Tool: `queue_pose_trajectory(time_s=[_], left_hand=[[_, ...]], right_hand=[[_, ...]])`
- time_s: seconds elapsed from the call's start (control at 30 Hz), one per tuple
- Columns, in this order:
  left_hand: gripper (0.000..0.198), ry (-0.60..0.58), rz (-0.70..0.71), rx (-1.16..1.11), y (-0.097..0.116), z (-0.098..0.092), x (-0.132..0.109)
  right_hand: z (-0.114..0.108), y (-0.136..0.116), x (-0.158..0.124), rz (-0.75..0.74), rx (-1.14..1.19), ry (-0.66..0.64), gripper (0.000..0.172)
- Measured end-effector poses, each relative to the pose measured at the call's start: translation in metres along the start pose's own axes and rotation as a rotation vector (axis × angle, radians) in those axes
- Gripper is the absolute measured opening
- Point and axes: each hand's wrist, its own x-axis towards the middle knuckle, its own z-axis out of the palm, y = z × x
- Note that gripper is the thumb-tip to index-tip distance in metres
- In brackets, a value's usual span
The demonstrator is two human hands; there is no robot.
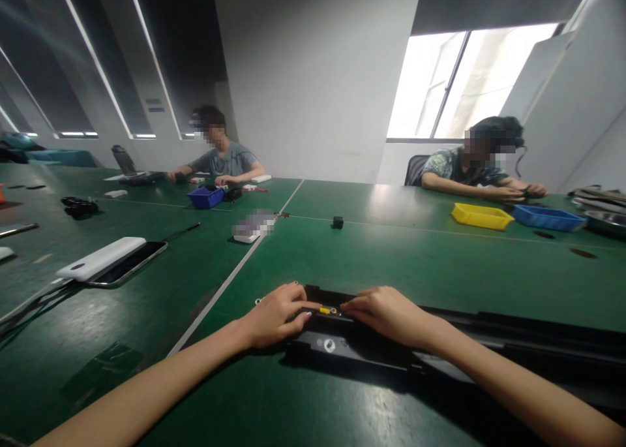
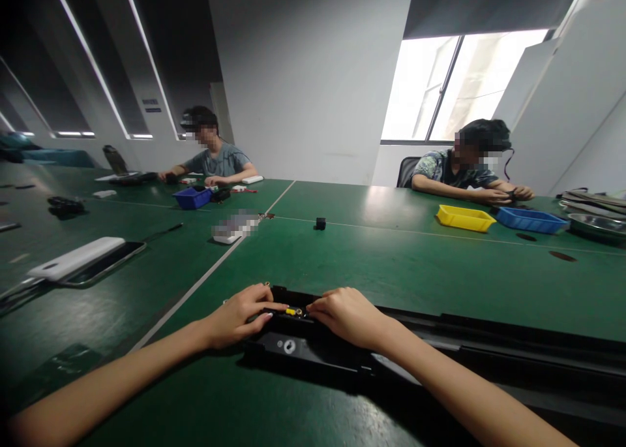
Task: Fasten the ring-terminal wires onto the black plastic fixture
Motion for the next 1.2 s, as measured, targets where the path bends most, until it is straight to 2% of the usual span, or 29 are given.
queue_pose_trajectory(time_s=[1.2], left_hand=[[0.034,-0.008,-0.011,-0.006,0.0033,-0.0026,0.0032]], right_hand=[[-0.0007,-0.0009,-0.0008,0.008,-0.013,0.000,0.028]])
